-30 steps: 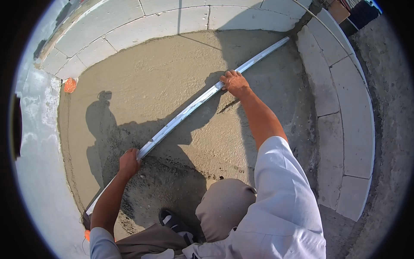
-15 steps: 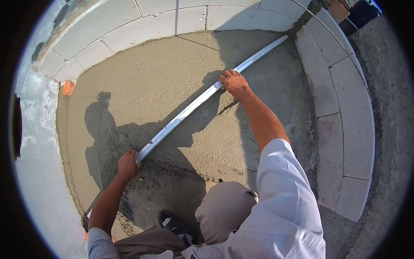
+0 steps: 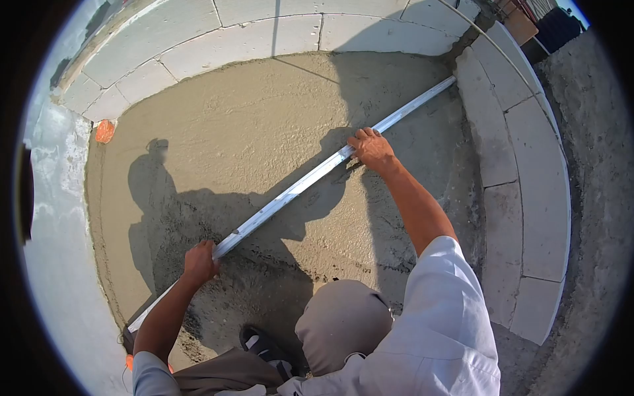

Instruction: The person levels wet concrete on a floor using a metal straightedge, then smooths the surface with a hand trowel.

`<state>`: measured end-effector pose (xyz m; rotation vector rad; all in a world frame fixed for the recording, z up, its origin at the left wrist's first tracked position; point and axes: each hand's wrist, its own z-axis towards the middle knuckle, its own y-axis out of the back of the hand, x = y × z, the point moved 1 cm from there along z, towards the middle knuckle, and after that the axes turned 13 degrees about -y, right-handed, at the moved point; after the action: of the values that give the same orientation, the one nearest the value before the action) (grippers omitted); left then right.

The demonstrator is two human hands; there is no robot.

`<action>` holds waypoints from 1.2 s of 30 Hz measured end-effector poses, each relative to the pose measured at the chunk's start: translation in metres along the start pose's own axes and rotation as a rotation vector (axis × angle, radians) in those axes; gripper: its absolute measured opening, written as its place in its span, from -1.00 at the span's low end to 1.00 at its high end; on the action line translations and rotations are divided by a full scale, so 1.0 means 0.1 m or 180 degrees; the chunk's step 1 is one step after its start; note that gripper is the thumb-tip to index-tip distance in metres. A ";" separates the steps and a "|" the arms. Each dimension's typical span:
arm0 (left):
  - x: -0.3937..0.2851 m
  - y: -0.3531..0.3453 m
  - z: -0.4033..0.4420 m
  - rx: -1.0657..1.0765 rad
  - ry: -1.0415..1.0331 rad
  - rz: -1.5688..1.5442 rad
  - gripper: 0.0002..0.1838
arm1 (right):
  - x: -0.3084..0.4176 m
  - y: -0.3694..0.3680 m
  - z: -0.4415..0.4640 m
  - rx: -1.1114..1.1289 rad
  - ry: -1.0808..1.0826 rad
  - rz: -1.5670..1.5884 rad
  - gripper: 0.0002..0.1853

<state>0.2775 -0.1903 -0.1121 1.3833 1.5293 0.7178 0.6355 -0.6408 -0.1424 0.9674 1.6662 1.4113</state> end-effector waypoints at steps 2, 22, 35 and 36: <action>0.06 0.05 0.07 -0.0051 0.0044 0.0050 -0.61 | 0.05 0.12 0.17 -0.0031 0.0014 0.0058 -0.58; 0.04 0.05 0.02 0.0098 -0.0033 -0.0038 -0.63 | 0.03 -0.04 -0.07 -0.0016 -0.0056 0.0049 -0.57; -0.22 0.02 0.24 0.0260 -0.0182 -0.0196 -0.62 | -0.35 -0.21 0.23 -0.0142 -0.0025 0.0295 -0.54; -0.23 -0.03 0.20 0.0279 -0.0188 -0.0210 -0.62 | -0.34 -0.22 0.09 -0.0055 -0.0070 0.0330 -0.54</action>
<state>0.2934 -0.2161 -0.1170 1.3997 1.5681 0.5706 0.6572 -0.6697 -0.1632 1.0692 1.6052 1.4752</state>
